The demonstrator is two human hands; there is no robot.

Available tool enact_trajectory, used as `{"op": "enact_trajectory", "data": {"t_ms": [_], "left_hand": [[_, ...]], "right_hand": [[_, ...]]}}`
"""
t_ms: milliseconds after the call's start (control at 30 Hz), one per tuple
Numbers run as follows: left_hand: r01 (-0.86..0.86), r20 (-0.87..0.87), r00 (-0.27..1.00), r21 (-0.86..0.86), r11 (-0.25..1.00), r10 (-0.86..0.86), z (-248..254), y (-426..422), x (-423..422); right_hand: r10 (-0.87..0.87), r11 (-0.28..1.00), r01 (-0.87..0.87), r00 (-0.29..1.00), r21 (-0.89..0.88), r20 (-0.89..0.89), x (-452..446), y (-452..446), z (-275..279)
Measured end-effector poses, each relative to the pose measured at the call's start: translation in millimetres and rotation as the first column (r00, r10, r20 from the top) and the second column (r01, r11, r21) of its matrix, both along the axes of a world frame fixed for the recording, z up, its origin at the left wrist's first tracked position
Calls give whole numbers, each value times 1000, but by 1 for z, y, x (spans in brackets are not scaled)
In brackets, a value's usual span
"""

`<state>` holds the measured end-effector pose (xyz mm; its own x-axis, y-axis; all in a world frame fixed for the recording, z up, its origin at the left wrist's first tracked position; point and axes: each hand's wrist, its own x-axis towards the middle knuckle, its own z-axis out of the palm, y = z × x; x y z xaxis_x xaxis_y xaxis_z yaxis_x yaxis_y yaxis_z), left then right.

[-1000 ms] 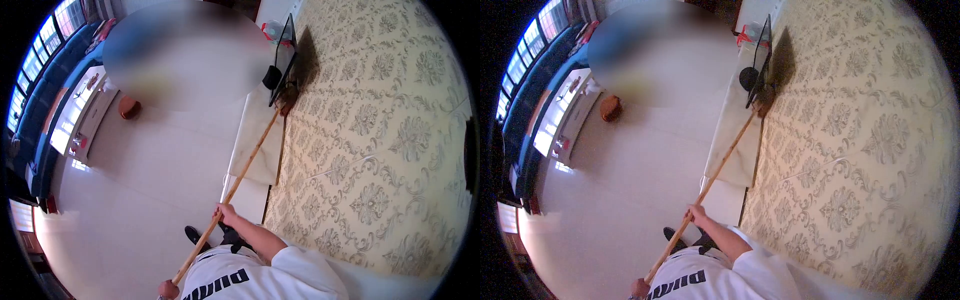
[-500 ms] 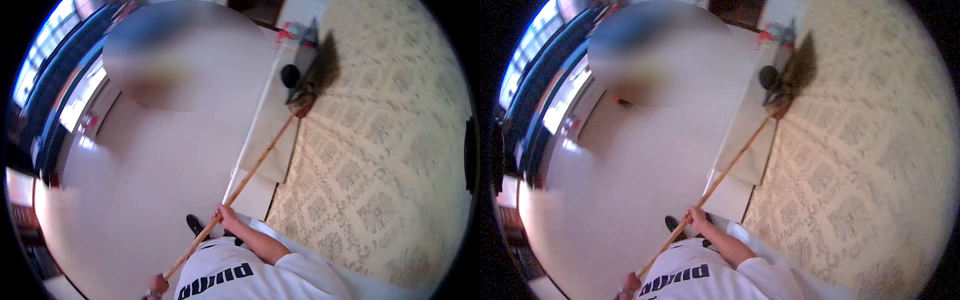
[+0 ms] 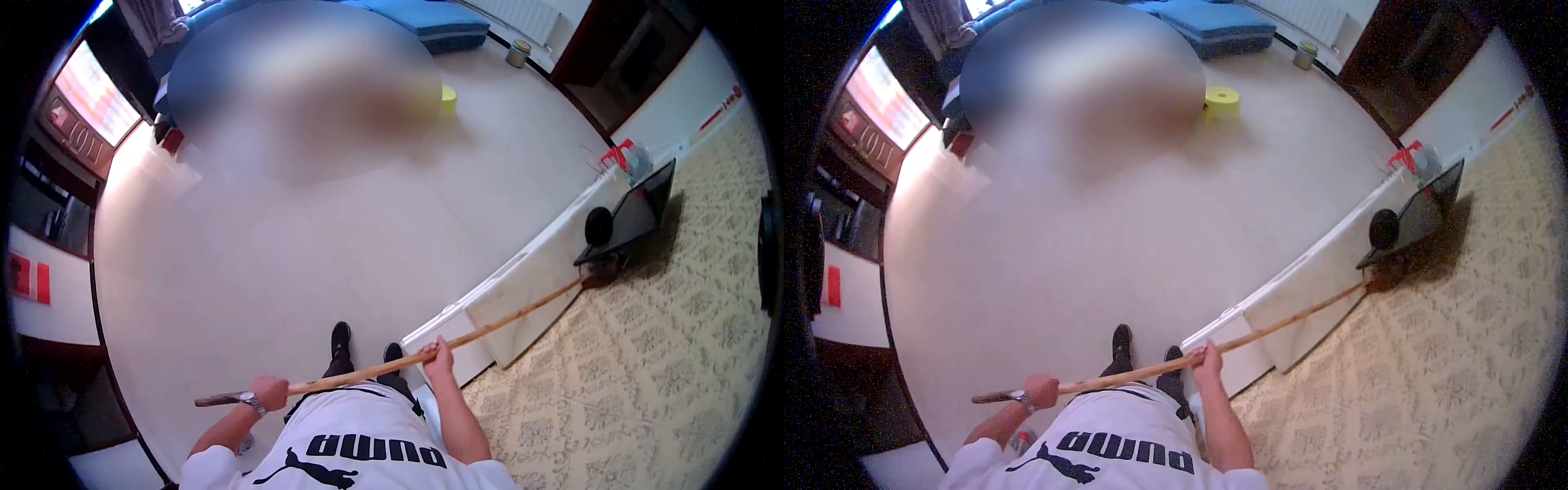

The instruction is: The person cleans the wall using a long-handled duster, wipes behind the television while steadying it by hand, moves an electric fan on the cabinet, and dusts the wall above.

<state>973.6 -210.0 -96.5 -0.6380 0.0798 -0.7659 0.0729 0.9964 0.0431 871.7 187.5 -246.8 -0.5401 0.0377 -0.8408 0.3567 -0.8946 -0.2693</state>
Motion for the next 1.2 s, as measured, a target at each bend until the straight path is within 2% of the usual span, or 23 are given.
{"op": "enact_trajectory", "data": {"t_ms": [67,200,300,400,500,533,600,633,667,700,733,767,800,867,900,933,1000,1033,1067,1100,1133,1200], "left_hand": [[-18,-2,1000,-25,1000,18,-1,-33,15],[-12,-16,1000,-63,998,11,14,-51,15],[-4,-27,1000,-68,998,2,30,-17,-11],[-5,-46,999,22,1000,6,-5,13,-20],[33,-54,998,25,999,-31,3,35,-25],[30,-45,999,21,999,-29,3,32,-24],[26,-9,1000,-6,1000,-26,4,17,-15],[15,6,1000,-27,1000,-14,2,5,-10],[48,-11,999,-66,997,-49,-3,-12,0],[72,-31,997,-107,992,-76,-8,-29,10],[47,-21,999,-117,992,-50,-7,-44,14],[13,-11,1000,-130,991,-15,-6,-54,17],[40,-12,999,-128,991,-42,-9,-61,24],[85,-170,982,24,996,-80,-14,-74,28],[121,-101,987,-10,993,-122,-14,-66,21],[113,-78,991,2,994,-112,-19,-62,16],[73,-95,993,24,997,-70,-39,-52,7],[88,-112,990,-4,996,-88,-51,-42,3],[103,-125,986,-34,994,-107,-59,-33,-1],[126,-185,976,47,991,-116,-55,-23,-6],[100,-140,985,-40,994,-105,-54,-9,-11],[40,-173,985,73,997,-27,-79,-15,-13]], "right_hand": [[29,998,-30,999,-57,-18,17,-24,-15],[103,985,-104,995,-137,-19,19,-44,-9],[74,996,-72,996,-49,42,3,-25,-10],[23,999,-23,1000,29,17,-21,20,-26],[-44,999,43,998,13,55,-23,34,-29],[-71,996,66,993,65,89,-21,27,-23],[-60,994,57,998,91,27,-8,8,-16],[-59,990,49,995,132,78,-4,-7,-9],[-64,996,60,995,64,71,6,-20,-33],[-49,996,43,996,79,75,13,-34,-21],[54,996,-53,998,70,-13,23,-45,-38],[-17,999,18,999,-28,51,25,-54,-23],[-44,999,45,998,-26,50,24,-56,-18],[-25,990,36,996,-134,81,22,-58,-13],[23,997,-18,998,-78,66,20,-53,-14],[5,997,0,998,-81,60,13,-47,-12],[-58,998,55,989,28,138,-3,-28,-14],[-5,990,-14,991,142,136,-10,-18,-16],[-58,990,44,993,136,103,-15,-9,-15],[-60,987,47,994,151,86,-19,2,-12],[-62,985,50,996,166,69,-22,12,-8],[-75,980,68,997,189,30,-24,25,3]]}}
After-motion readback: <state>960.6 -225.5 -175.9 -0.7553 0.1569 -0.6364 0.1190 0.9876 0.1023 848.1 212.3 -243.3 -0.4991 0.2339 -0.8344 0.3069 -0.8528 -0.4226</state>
